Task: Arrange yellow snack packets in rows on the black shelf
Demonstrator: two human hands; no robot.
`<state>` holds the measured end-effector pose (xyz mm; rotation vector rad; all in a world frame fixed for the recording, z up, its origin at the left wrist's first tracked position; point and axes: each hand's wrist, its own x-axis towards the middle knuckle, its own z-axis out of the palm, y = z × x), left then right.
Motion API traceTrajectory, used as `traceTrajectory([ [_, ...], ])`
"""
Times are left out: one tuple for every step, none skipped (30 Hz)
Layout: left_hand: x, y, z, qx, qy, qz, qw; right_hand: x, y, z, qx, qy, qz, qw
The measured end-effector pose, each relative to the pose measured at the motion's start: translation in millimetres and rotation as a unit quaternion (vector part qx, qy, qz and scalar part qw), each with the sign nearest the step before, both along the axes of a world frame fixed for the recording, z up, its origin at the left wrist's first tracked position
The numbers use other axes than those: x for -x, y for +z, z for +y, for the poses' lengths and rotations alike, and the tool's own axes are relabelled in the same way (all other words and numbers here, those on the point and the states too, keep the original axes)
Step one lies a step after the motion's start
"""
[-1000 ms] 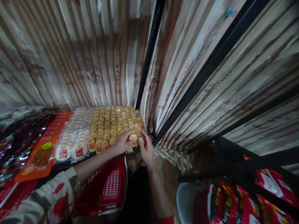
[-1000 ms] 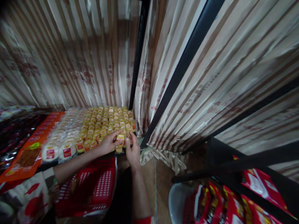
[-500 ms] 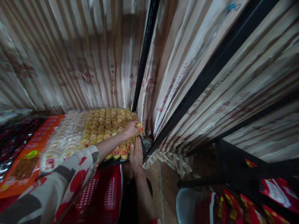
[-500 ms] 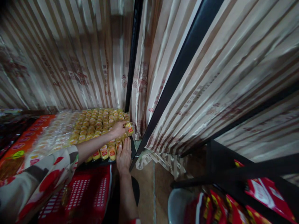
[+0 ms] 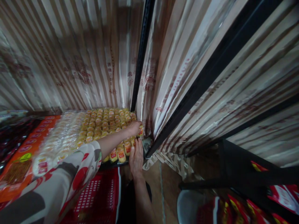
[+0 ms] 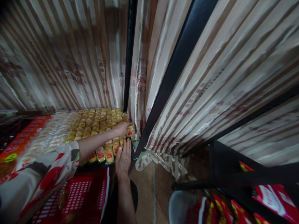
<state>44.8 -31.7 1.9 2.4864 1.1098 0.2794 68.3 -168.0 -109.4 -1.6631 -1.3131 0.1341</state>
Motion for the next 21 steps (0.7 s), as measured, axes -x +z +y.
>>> traceTrajectory([
  [1, -0.4, 2, -0.003, -0.004, 0.003, 1.0, -1, 0.9, 1, -0.004, -0.005, 0.012, 1.0],
  [2, -1.3, 5, -0.006, -0.009, 0.005, 1.0, -1, 1.5, 1, -0.008, -0.008, 0.023, 1.0],
  [4, -2.8, 7, -0.009, -0.015, 0.007, 1.0, -2, 2.0, 2, -0.011, -0.009, 0.033, 0.999],
  [5, -4.6, 8, -0.012, -0.023, 0.013, 1.0, -2, 2.5, 3, -0.012, -0.008, 0.04, 0.999],
  [6, -6.5, 10, -0.015, -0.033, 0.021, 0.999, -3, 2.9, 4, -0.011, -0.007, 0.047, 0.999],
  [7, -8.4, 10, -0.016, -0.041, 0.029, 0.999, -4, 3.4, 5, -0.009, -0.007, 0.054, 0.998],
  [8, -10.1, 9, -0.018, -0.047, 0.037, 0.998, -4, 4.0, 5, -0.007, -0.008, 0.06, 0.998],
  [8, -11.4, 8, -0.02, -0.052, 0.046, 0.997, -5, 4.6, 6, -0.006, -0.009, 0.066, 0.998],
  [7, -12.4, 6, -0.023, -0.055, 0.056, 0.997, -5, 5.2, 7, -0.004, -0.009, 0.07, 0.997],
  [6, -12.9, 4, -0.027, -0.054, 0.068, 0.996, -5, 5.4, 8, -0.002, -0.008, 0.072, 0.997],
  [6, -13.0, 1, -0.03, -0.05, 0.08, 0.995, -6, 5.3, 8, 0.001, -0.006, 0.073, 0.997],
  [5, -12.8, -1, -0.032, -0.044, 0.094, 0.994, -7, 4.7, 10, 0.004, -0.004, 0.071, 0.997],
  [4, -12.2, -3, -0.034, -0.037, 0.107, 0.993, -7, 3.5, 11, 0.008, 0.0, 0.067, 0.998],
  [3, -11.4, -5, -0.035, -0.028, 0.116, 0.992, -8, 1.8, 13, 0.013, 0.005, 0.061, 0.998],
  [2, -10.5, -7, -0.036, -0.021, 0.121, 0.992, -8, -0.3, 14, 0.017, 0.01, 0.056, 0.998],
  [2, -9.4, -8, -0.036, -0.014, 0.124, 0.992, -8, -2.5, 16, 0.021, 0.014, 0.05, 0.998],
  [1, -8.3, -9, -0.036, -0.008, 0.125, 0.991, -8, -4.6, 17, 0.024, 0.017, 0.045, 0.999],
  [1, -7.2, -9, -0.036, -0.002, 0.127, 0.991, -8, -6.5, 19, 0.026, 0.019, 0.04, 0.999],
  [0, -6.0, -9, -0.035, 0.004, 0.128, 0.991, -8, -7.8, 19, 0.028, 0.02, 0.038, 0.999],
  [0, -5.0, -10, -0.034, 0.008, 0.128, 0.991, -8, -8.6, 20, 0.031, 0.02, 0.036, 0.999],
  [0, -3.9, -10, -0.033, 0.012, 0.128, 0.991, -8, -8.9, 20, 0.033, 0.019, 0.034, 0.999],
])
